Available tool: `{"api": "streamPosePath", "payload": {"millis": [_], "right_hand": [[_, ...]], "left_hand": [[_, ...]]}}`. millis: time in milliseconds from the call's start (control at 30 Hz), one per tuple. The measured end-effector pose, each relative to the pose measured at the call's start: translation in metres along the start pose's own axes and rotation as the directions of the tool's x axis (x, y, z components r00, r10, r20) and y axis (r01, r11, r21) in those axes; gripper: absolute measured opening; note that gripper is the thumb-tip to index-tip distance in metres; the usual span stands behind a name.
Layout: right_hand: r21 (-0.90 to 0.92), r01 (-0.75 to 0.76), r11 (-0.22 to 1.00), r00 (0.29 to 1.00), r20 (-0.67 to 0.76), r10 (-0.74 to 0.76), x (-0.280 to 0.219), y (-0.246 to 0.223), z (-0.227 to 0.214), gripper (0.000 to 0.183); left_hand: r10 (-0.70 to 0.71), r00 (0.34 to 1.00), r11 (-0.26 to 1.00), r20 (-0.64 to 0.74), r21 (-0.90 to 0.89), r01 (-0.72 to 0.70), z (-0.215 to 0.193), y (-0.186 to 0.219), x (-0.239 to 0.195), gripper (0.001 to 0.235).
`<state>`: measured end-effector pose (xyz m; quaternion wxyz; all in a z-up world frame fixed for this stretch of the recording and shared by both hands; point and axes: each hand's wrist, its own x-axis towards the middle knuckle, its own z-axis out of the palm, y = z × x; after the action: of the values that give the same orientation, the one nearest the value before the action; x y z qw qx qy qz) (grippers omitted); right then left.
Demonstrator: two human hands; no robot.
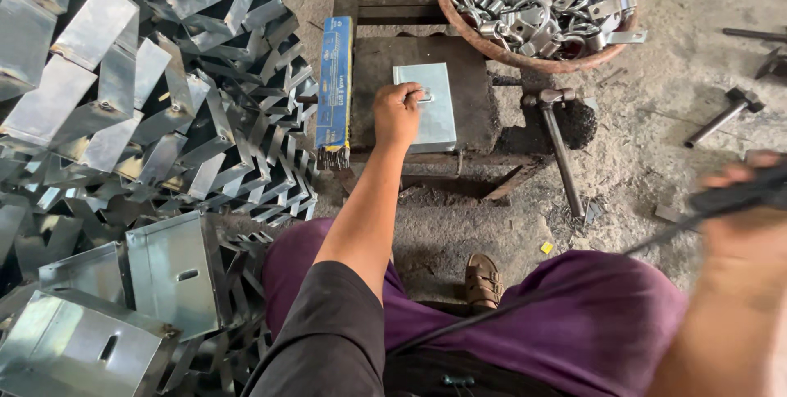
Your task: The person places a circular metal bracket into a rectangular metal box, hammers the bracket to secure its position, and then uses a welding tool to weld the bracket onto the interior base of the box, repeating this process for multiple components.
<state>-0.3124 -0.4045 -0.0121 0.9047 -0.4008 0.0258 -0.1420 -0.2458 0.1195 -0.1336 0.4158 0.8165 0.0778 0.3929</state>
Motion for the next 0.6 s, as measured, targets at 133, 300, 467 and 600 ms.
{"api": "streamPosePath", "payload": {"millis": [133, 300, 467, 600], "right_hand": [[-0.173, -0.098, 0.98, 0.995, -0.047, 0.091, -0.072, 0.087, 0.096, 0.017], [-0.684, 0.166, 0.71, 0.965, 0.259, 0.025, -0.097, 0.129, 0.12, 0.032], [-0.817, 0.252, 0.519, 0.937, 0.341, 0.081, -0.098, 0.141, 0.11, 0.04], [-0.833, 0.235, 0.501, 0.939, 0.328, 0.105, -0.102, 0.149, 0.108, 0.042]], "left_hand": [[0.06, 0.998, 0.998, -0.005, 0.017, -0.06, -0.003, 0.003, 0.0, 0.02], [0.064, 0.998, 0.997, -0.011, 0.053, -0.064, -0.004, 0.003, -0.003, 0.013], [0.047, 0.998, 0.997, -0.04, 0.065, -0.044, -0.001, 0.006, 0.005, 0.013], [0.023, 1.0, 0.997, -0.008, 0.067, -0.022, 0.004, 0.002, 0.008, 0.011]]}}
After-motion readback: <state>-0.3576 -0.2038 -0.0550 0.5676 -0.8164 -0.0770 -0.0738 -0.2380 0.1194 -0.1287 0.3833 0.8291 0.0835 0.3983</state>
